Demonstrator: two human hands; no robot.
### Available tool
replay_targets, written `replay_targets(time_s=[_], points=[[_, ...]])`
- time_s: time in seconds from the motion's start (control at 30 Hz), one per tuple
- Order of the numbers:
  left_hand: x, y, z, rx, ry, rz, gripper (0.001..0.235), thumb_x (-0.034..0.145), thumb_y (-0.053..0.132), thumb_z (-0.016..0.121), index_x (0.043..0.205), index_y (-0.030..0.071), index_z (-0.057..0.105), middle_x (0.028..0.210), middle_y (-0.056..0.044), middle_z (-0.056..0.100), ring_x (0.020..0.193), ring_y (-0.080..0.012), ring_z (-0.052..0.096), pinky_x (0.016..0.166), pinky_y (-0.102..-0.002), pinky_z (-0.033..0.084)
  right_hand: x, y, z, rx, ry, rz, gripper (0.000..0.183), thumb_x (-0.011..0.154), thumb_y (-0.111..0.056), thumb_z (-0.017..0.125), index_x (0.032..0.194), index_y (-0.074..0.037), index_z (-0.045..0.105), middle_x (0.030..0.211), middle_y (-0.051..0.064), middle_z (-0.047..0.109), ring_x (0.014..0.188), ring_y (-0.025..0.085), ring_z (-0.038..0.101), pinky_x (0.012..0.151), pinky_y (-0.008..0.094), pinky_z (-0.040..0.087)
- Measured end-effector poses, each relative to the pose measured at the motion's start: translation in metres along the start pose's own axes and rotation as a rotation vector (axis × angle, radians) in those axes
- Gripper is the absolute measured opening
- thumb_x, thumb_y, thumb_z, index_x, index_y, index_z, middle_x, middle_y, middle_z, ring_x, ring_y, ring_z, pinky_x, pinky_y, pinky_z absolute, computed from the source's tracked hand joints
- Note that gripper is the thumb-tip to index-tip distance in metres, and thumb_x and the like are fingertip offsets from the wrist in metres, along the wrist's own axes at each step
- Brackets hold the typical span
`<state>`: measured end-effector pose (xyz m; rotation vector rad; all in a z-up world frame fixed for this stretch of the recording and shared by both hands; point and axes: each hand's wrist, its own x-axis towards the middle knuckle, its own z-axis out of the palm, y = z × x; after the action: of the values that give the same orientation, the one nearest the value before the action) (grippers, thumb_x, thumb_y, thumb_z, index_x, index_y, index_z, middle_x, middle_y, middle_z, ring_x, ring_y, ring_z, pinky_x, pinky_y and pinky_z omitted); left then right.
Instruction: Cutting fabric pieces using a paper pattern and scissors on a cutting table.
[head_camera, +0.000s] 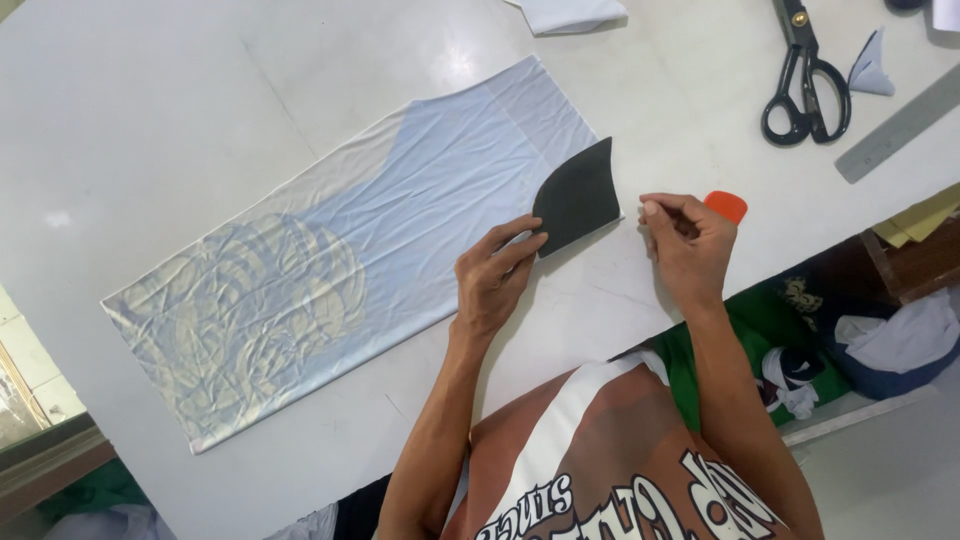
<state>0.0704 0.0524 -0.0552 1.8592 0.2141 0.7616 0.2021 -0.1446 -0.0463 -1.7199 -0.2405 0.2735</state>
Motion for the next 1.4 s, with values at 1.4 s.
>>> replay_targets(time_s=[1.4], points=[[-0.001,0.004,-0.014,0.458,-0.090,0.123,0.020,0.086,0.010,0.082,0.106,0.011,0.081,0.113,-0.008,0.077,0.119,-0.0311,0.068,0.117,-0.052,0.039,-0.007,-0.003,0.011,-0.370,-0.028,-0.312,0.009,0.104,-0.005,0.073,0.102,0.003,0.078,0.081,0.016,0.070,0.063,0.017,0.059,0.056,0.027,0.049]])
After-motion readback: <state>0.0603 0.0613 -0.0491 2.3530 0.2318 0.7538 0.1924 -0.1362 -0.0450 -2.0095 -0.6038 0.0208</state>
